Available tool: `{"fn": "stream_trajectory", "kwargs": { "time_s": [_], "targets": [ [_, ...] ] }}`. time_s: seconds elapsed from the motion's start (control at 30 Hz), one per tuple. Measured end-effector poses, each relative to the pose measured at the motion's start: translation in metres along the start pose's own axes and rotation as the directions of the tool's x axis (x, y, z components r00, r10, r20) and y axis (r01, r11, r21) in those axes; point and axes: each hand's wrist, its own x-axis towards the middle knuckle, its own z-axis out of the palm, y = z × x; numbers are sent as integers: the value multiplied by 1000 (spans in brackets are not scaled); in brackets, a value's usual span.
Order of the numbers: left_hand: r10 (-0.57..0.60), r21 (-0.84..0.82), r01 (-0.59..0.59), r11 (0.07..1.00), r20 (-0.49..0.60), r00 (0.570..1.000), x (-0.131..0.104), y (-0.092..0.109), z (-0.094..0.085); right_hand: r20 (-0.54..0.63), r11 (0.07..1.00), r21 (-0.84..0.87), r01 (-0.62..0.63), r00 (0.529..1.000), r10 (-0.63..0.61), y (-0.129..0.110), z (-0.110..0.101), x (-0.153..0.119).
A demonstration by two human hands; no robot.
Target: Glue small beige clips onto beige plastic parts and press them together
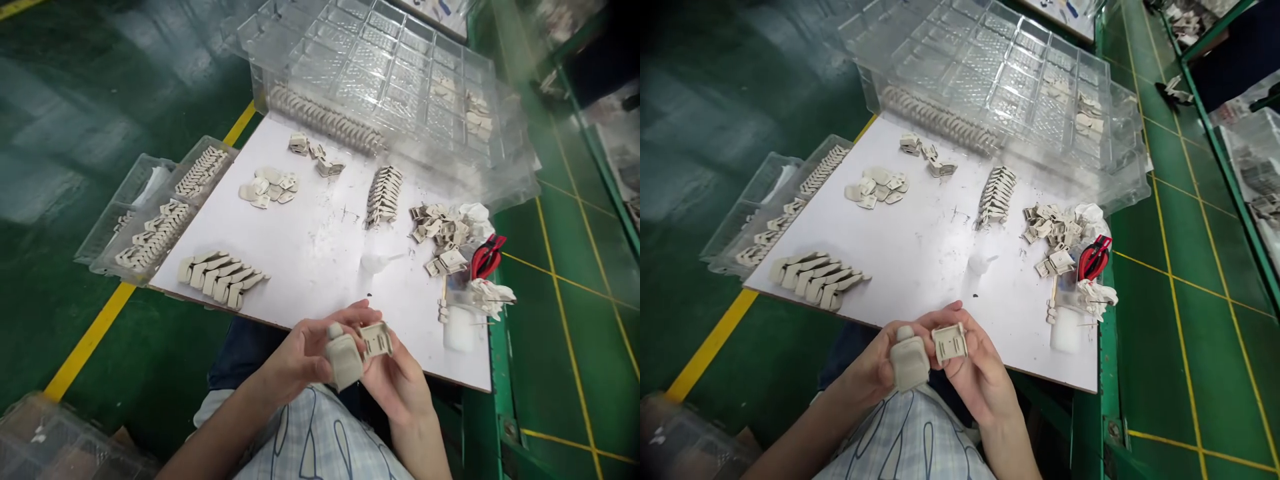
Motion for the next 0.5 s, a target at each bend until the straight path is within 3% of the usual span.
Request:
{"fn": "stream_trajectory", "kwargs": {
  "time_s": [0.07, 0.1, 0.2, 0.23, 0.3, 0.5],
  "targets": [
    [37, -41, -43, 998, -141, 989, 2, -1, 3, -22, 975, -169, 147, 988, -153, -2, -3, -1],
    [64, -62, -80, 995, -239, 969, 3, -1, 5, -29, 919, -305, 249, 962, -271, -2, -4, -1],
    [85, -133, -168, 977, -479, 874, 8, -3, 10, 60, 588, -676, 444, 829, -557, 2, -5, -2],
    [67, -163, -176, 971, -518, 853, 10, -4, 11, 106, 494, -734, 466, 798, -594, 5, -4, -1],
    [34, -209, -178, 961, -553, 832, 12, -3, 13, 170, 393, -778, 491, 766, -620, 8, -2, 0],
    [-8, -262, -168, 950, -561, 828, 13, -1, 14, 246, 292, -798, 528, 727, -641, 13, 4, 4]
  ]
}}
